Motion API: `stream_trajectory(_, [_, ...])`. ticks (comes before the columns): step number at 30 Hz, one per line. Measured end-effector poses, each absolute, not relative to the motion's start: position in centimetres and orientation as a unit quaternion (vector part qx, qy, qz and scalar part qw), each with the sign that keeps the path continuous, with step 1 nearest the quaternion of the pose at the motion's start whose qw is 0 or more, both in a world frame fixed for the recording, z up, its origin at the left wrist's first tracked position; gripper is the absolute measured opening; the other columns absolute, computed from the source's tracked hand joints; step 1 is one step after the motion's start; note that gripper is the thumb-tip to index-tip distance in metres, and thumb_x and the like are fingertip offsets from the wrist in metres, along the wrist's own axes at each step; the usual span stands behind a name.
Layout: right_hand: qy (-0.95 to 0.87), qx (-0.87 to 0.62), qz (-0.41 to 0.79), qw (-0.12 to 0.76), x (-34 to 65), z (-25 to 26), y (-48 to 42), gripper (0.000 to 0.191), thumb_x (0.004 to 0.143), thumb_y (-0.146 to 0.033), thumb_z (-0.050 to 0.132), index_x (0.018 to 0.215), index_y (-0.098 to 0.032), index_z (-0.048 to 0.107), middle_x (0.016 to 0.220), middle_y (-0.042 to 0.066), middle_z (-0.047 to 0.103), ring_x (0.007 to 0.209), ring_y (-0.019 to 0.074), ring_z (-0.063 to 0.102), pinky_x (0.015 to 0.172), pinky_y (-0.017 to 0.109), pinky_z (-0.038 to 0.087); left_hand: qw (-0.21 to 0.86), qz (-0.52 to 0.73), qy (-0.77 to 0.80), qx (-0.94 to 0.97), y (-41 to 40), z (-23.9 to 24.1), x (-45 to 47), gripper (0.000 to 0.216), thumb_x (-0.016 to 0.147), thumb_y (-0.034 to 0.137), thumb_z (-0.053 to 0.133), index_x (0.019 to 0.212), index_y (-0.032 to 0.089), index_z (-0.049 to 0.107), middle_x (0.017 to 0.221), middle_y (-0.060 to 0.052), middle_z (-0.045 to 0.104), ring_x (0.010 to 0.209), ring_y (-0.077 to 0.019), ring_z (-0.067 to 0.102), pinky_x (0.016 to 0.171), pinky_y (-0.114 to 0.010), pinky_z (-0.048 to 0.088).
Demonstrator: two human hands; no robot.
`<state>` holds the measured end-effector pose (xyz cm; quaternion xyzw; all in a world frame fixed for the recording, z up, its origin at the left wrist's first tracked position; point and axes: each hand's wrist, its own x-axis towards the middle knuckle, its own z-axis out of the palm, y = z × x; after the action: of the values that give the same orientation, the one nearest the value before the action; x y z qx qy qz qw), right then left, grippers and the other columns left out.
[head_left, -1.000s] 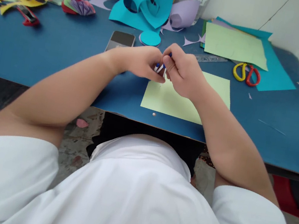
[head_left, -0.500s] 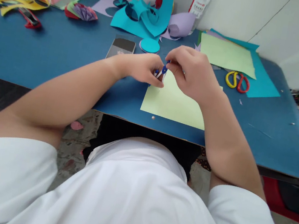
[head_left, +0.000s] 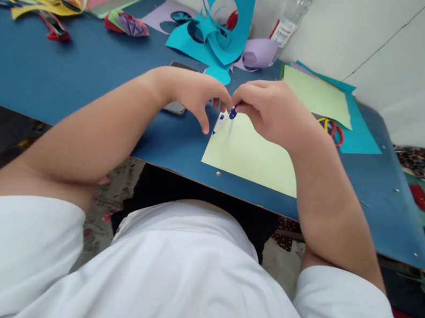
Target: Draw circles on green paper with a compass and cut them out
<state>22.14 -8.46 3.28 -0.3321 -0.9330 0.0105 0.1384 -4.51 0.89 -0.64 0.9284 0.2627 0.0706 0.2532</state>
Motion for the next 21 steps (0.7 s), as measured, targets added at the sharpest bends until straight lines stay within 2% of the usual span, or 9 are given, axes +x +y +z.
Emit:
stream_trajectory(3, [-0.930, -0.318, 0.029, 0.182, 23.1, 2.8, -8.5, 0.026, 0.126, -0.040, 0.059, 0.115, -0.033, 0.082, 0.120, 0.010, 0.091, 0.110, 0.0356, 0.085, 0.094, 0.054, 0.067, 0.248, 0.041, 0.263, 0.932, 1.4, -0.4, -4.6, 0.071, 0.072, 0.042, 0.114, 0.136, 0.022, 0.090, 0.136, -0.005, 0.092, 0.115, -0.0239, 0.071, 0.102, -0.029, 0.052])
stream_trajectory(6, [-0.925, -0.315, 0.047, 0.205, 23.8, 2.5, -8.6, 0.028, 0.127, -0.048, 0.063, 0.119, -0.036, 0.087, 0.115, 0.008, 0.091, 0.112, 0.0366, 0.086, 0.100, 0.056, 0.068, 0.236, 0.049, 0.270, 0.932, 1.6, -0.6, -4.5, 0.061, 0.078, 0.040, 0.107, 0.135, 0.023, 0.092, 0.130, -0.004, 0.089, 0.110, -0.0240, 0.071, 0.099, -0.032, 0.051])
stream_trajectory(10, [-0.926, -0.314, 0.065, 0.199, 23.8, 2.7, -8.9, 0.026, 0.125, -0.044, 0.064, 0.120, -0.036, 0.088, 0.113, 0.008, 0.091, 0.113, 0.0374, 0.086, 0.104, 0.056, 0.068, 0.233, 0.060, 0.272, 0.932, 1.6, -1.0, -4.4, 0.053, 0.085, 0.052, 0.099, 0.131, 0.028, 0.093, 0.112, -0.002, 0.083, 0.106, -0.0247, 0.065, 0.095, -0.034, 0.049])
stream_trajectory(14, [-0.928, -0.311, 0.071, 0.190, 23.4, 3.0, -9.4, 0.025, 0.124, -0.039, 0.064, 0.120, -0.036, 0.088, 0.114, 0.008, 0.091, 0.110, 0.0361, 0.086, 0.102, 0.054, 0.066, 0.234, 0.072, 0.275, 0.930, 1.6, -1.2, -4.5, 0.059, 0.084, 0.063, 0.097, 0.133, 0.029, 0.092, 0.102, 0.001, 0.074, 0.102, -0.0235, 0.058, 0.094, -0.033, 0.047])
stream_trajectory(17, [-0.932, -0.313, 0.057, 0.172, 23.1, 3.0, -9.4, 0.025, 0.124, -0.039, 0.064, 0.124, -0.035, 0.088, 0.114, 0.008, 0.091, 0.108, 0.0356, 0.084, 0.099, 0.052, 0.064, 0.226, 0.071, 0.269, 0.933, 1.7, -1.3, -4.4, 0.056, 0.090, 0.057, 0.093, 0.138, 0.028, 0.092, 0.105, 0.000, 0.073, 0.097, -0.0217, 0.057, 0.093, -0.032, 0.047])
stream_trajectory(21, [-0.937, -0.319, 0.029, 0.138, 22.5, 3.3, -9.1, 0.032, 0.128, -0.039, 0.056, 0.132, -0.031, 0.087, 0.118, 0.008, 0.091, 0.111, 0.0324, 0.083, 0.097, 0.046, 0.060, 0.177, 0.052, 0.282, 0.942, 1.6, -1.3, -4.1, 0.059, 0.102, 0.043, 0.092, 0.157, 0.021, 0.089, 0.120, -0.004, 0.078, 0.097, -0.0210, 0.065, 0.094, -0.032, 0.049])
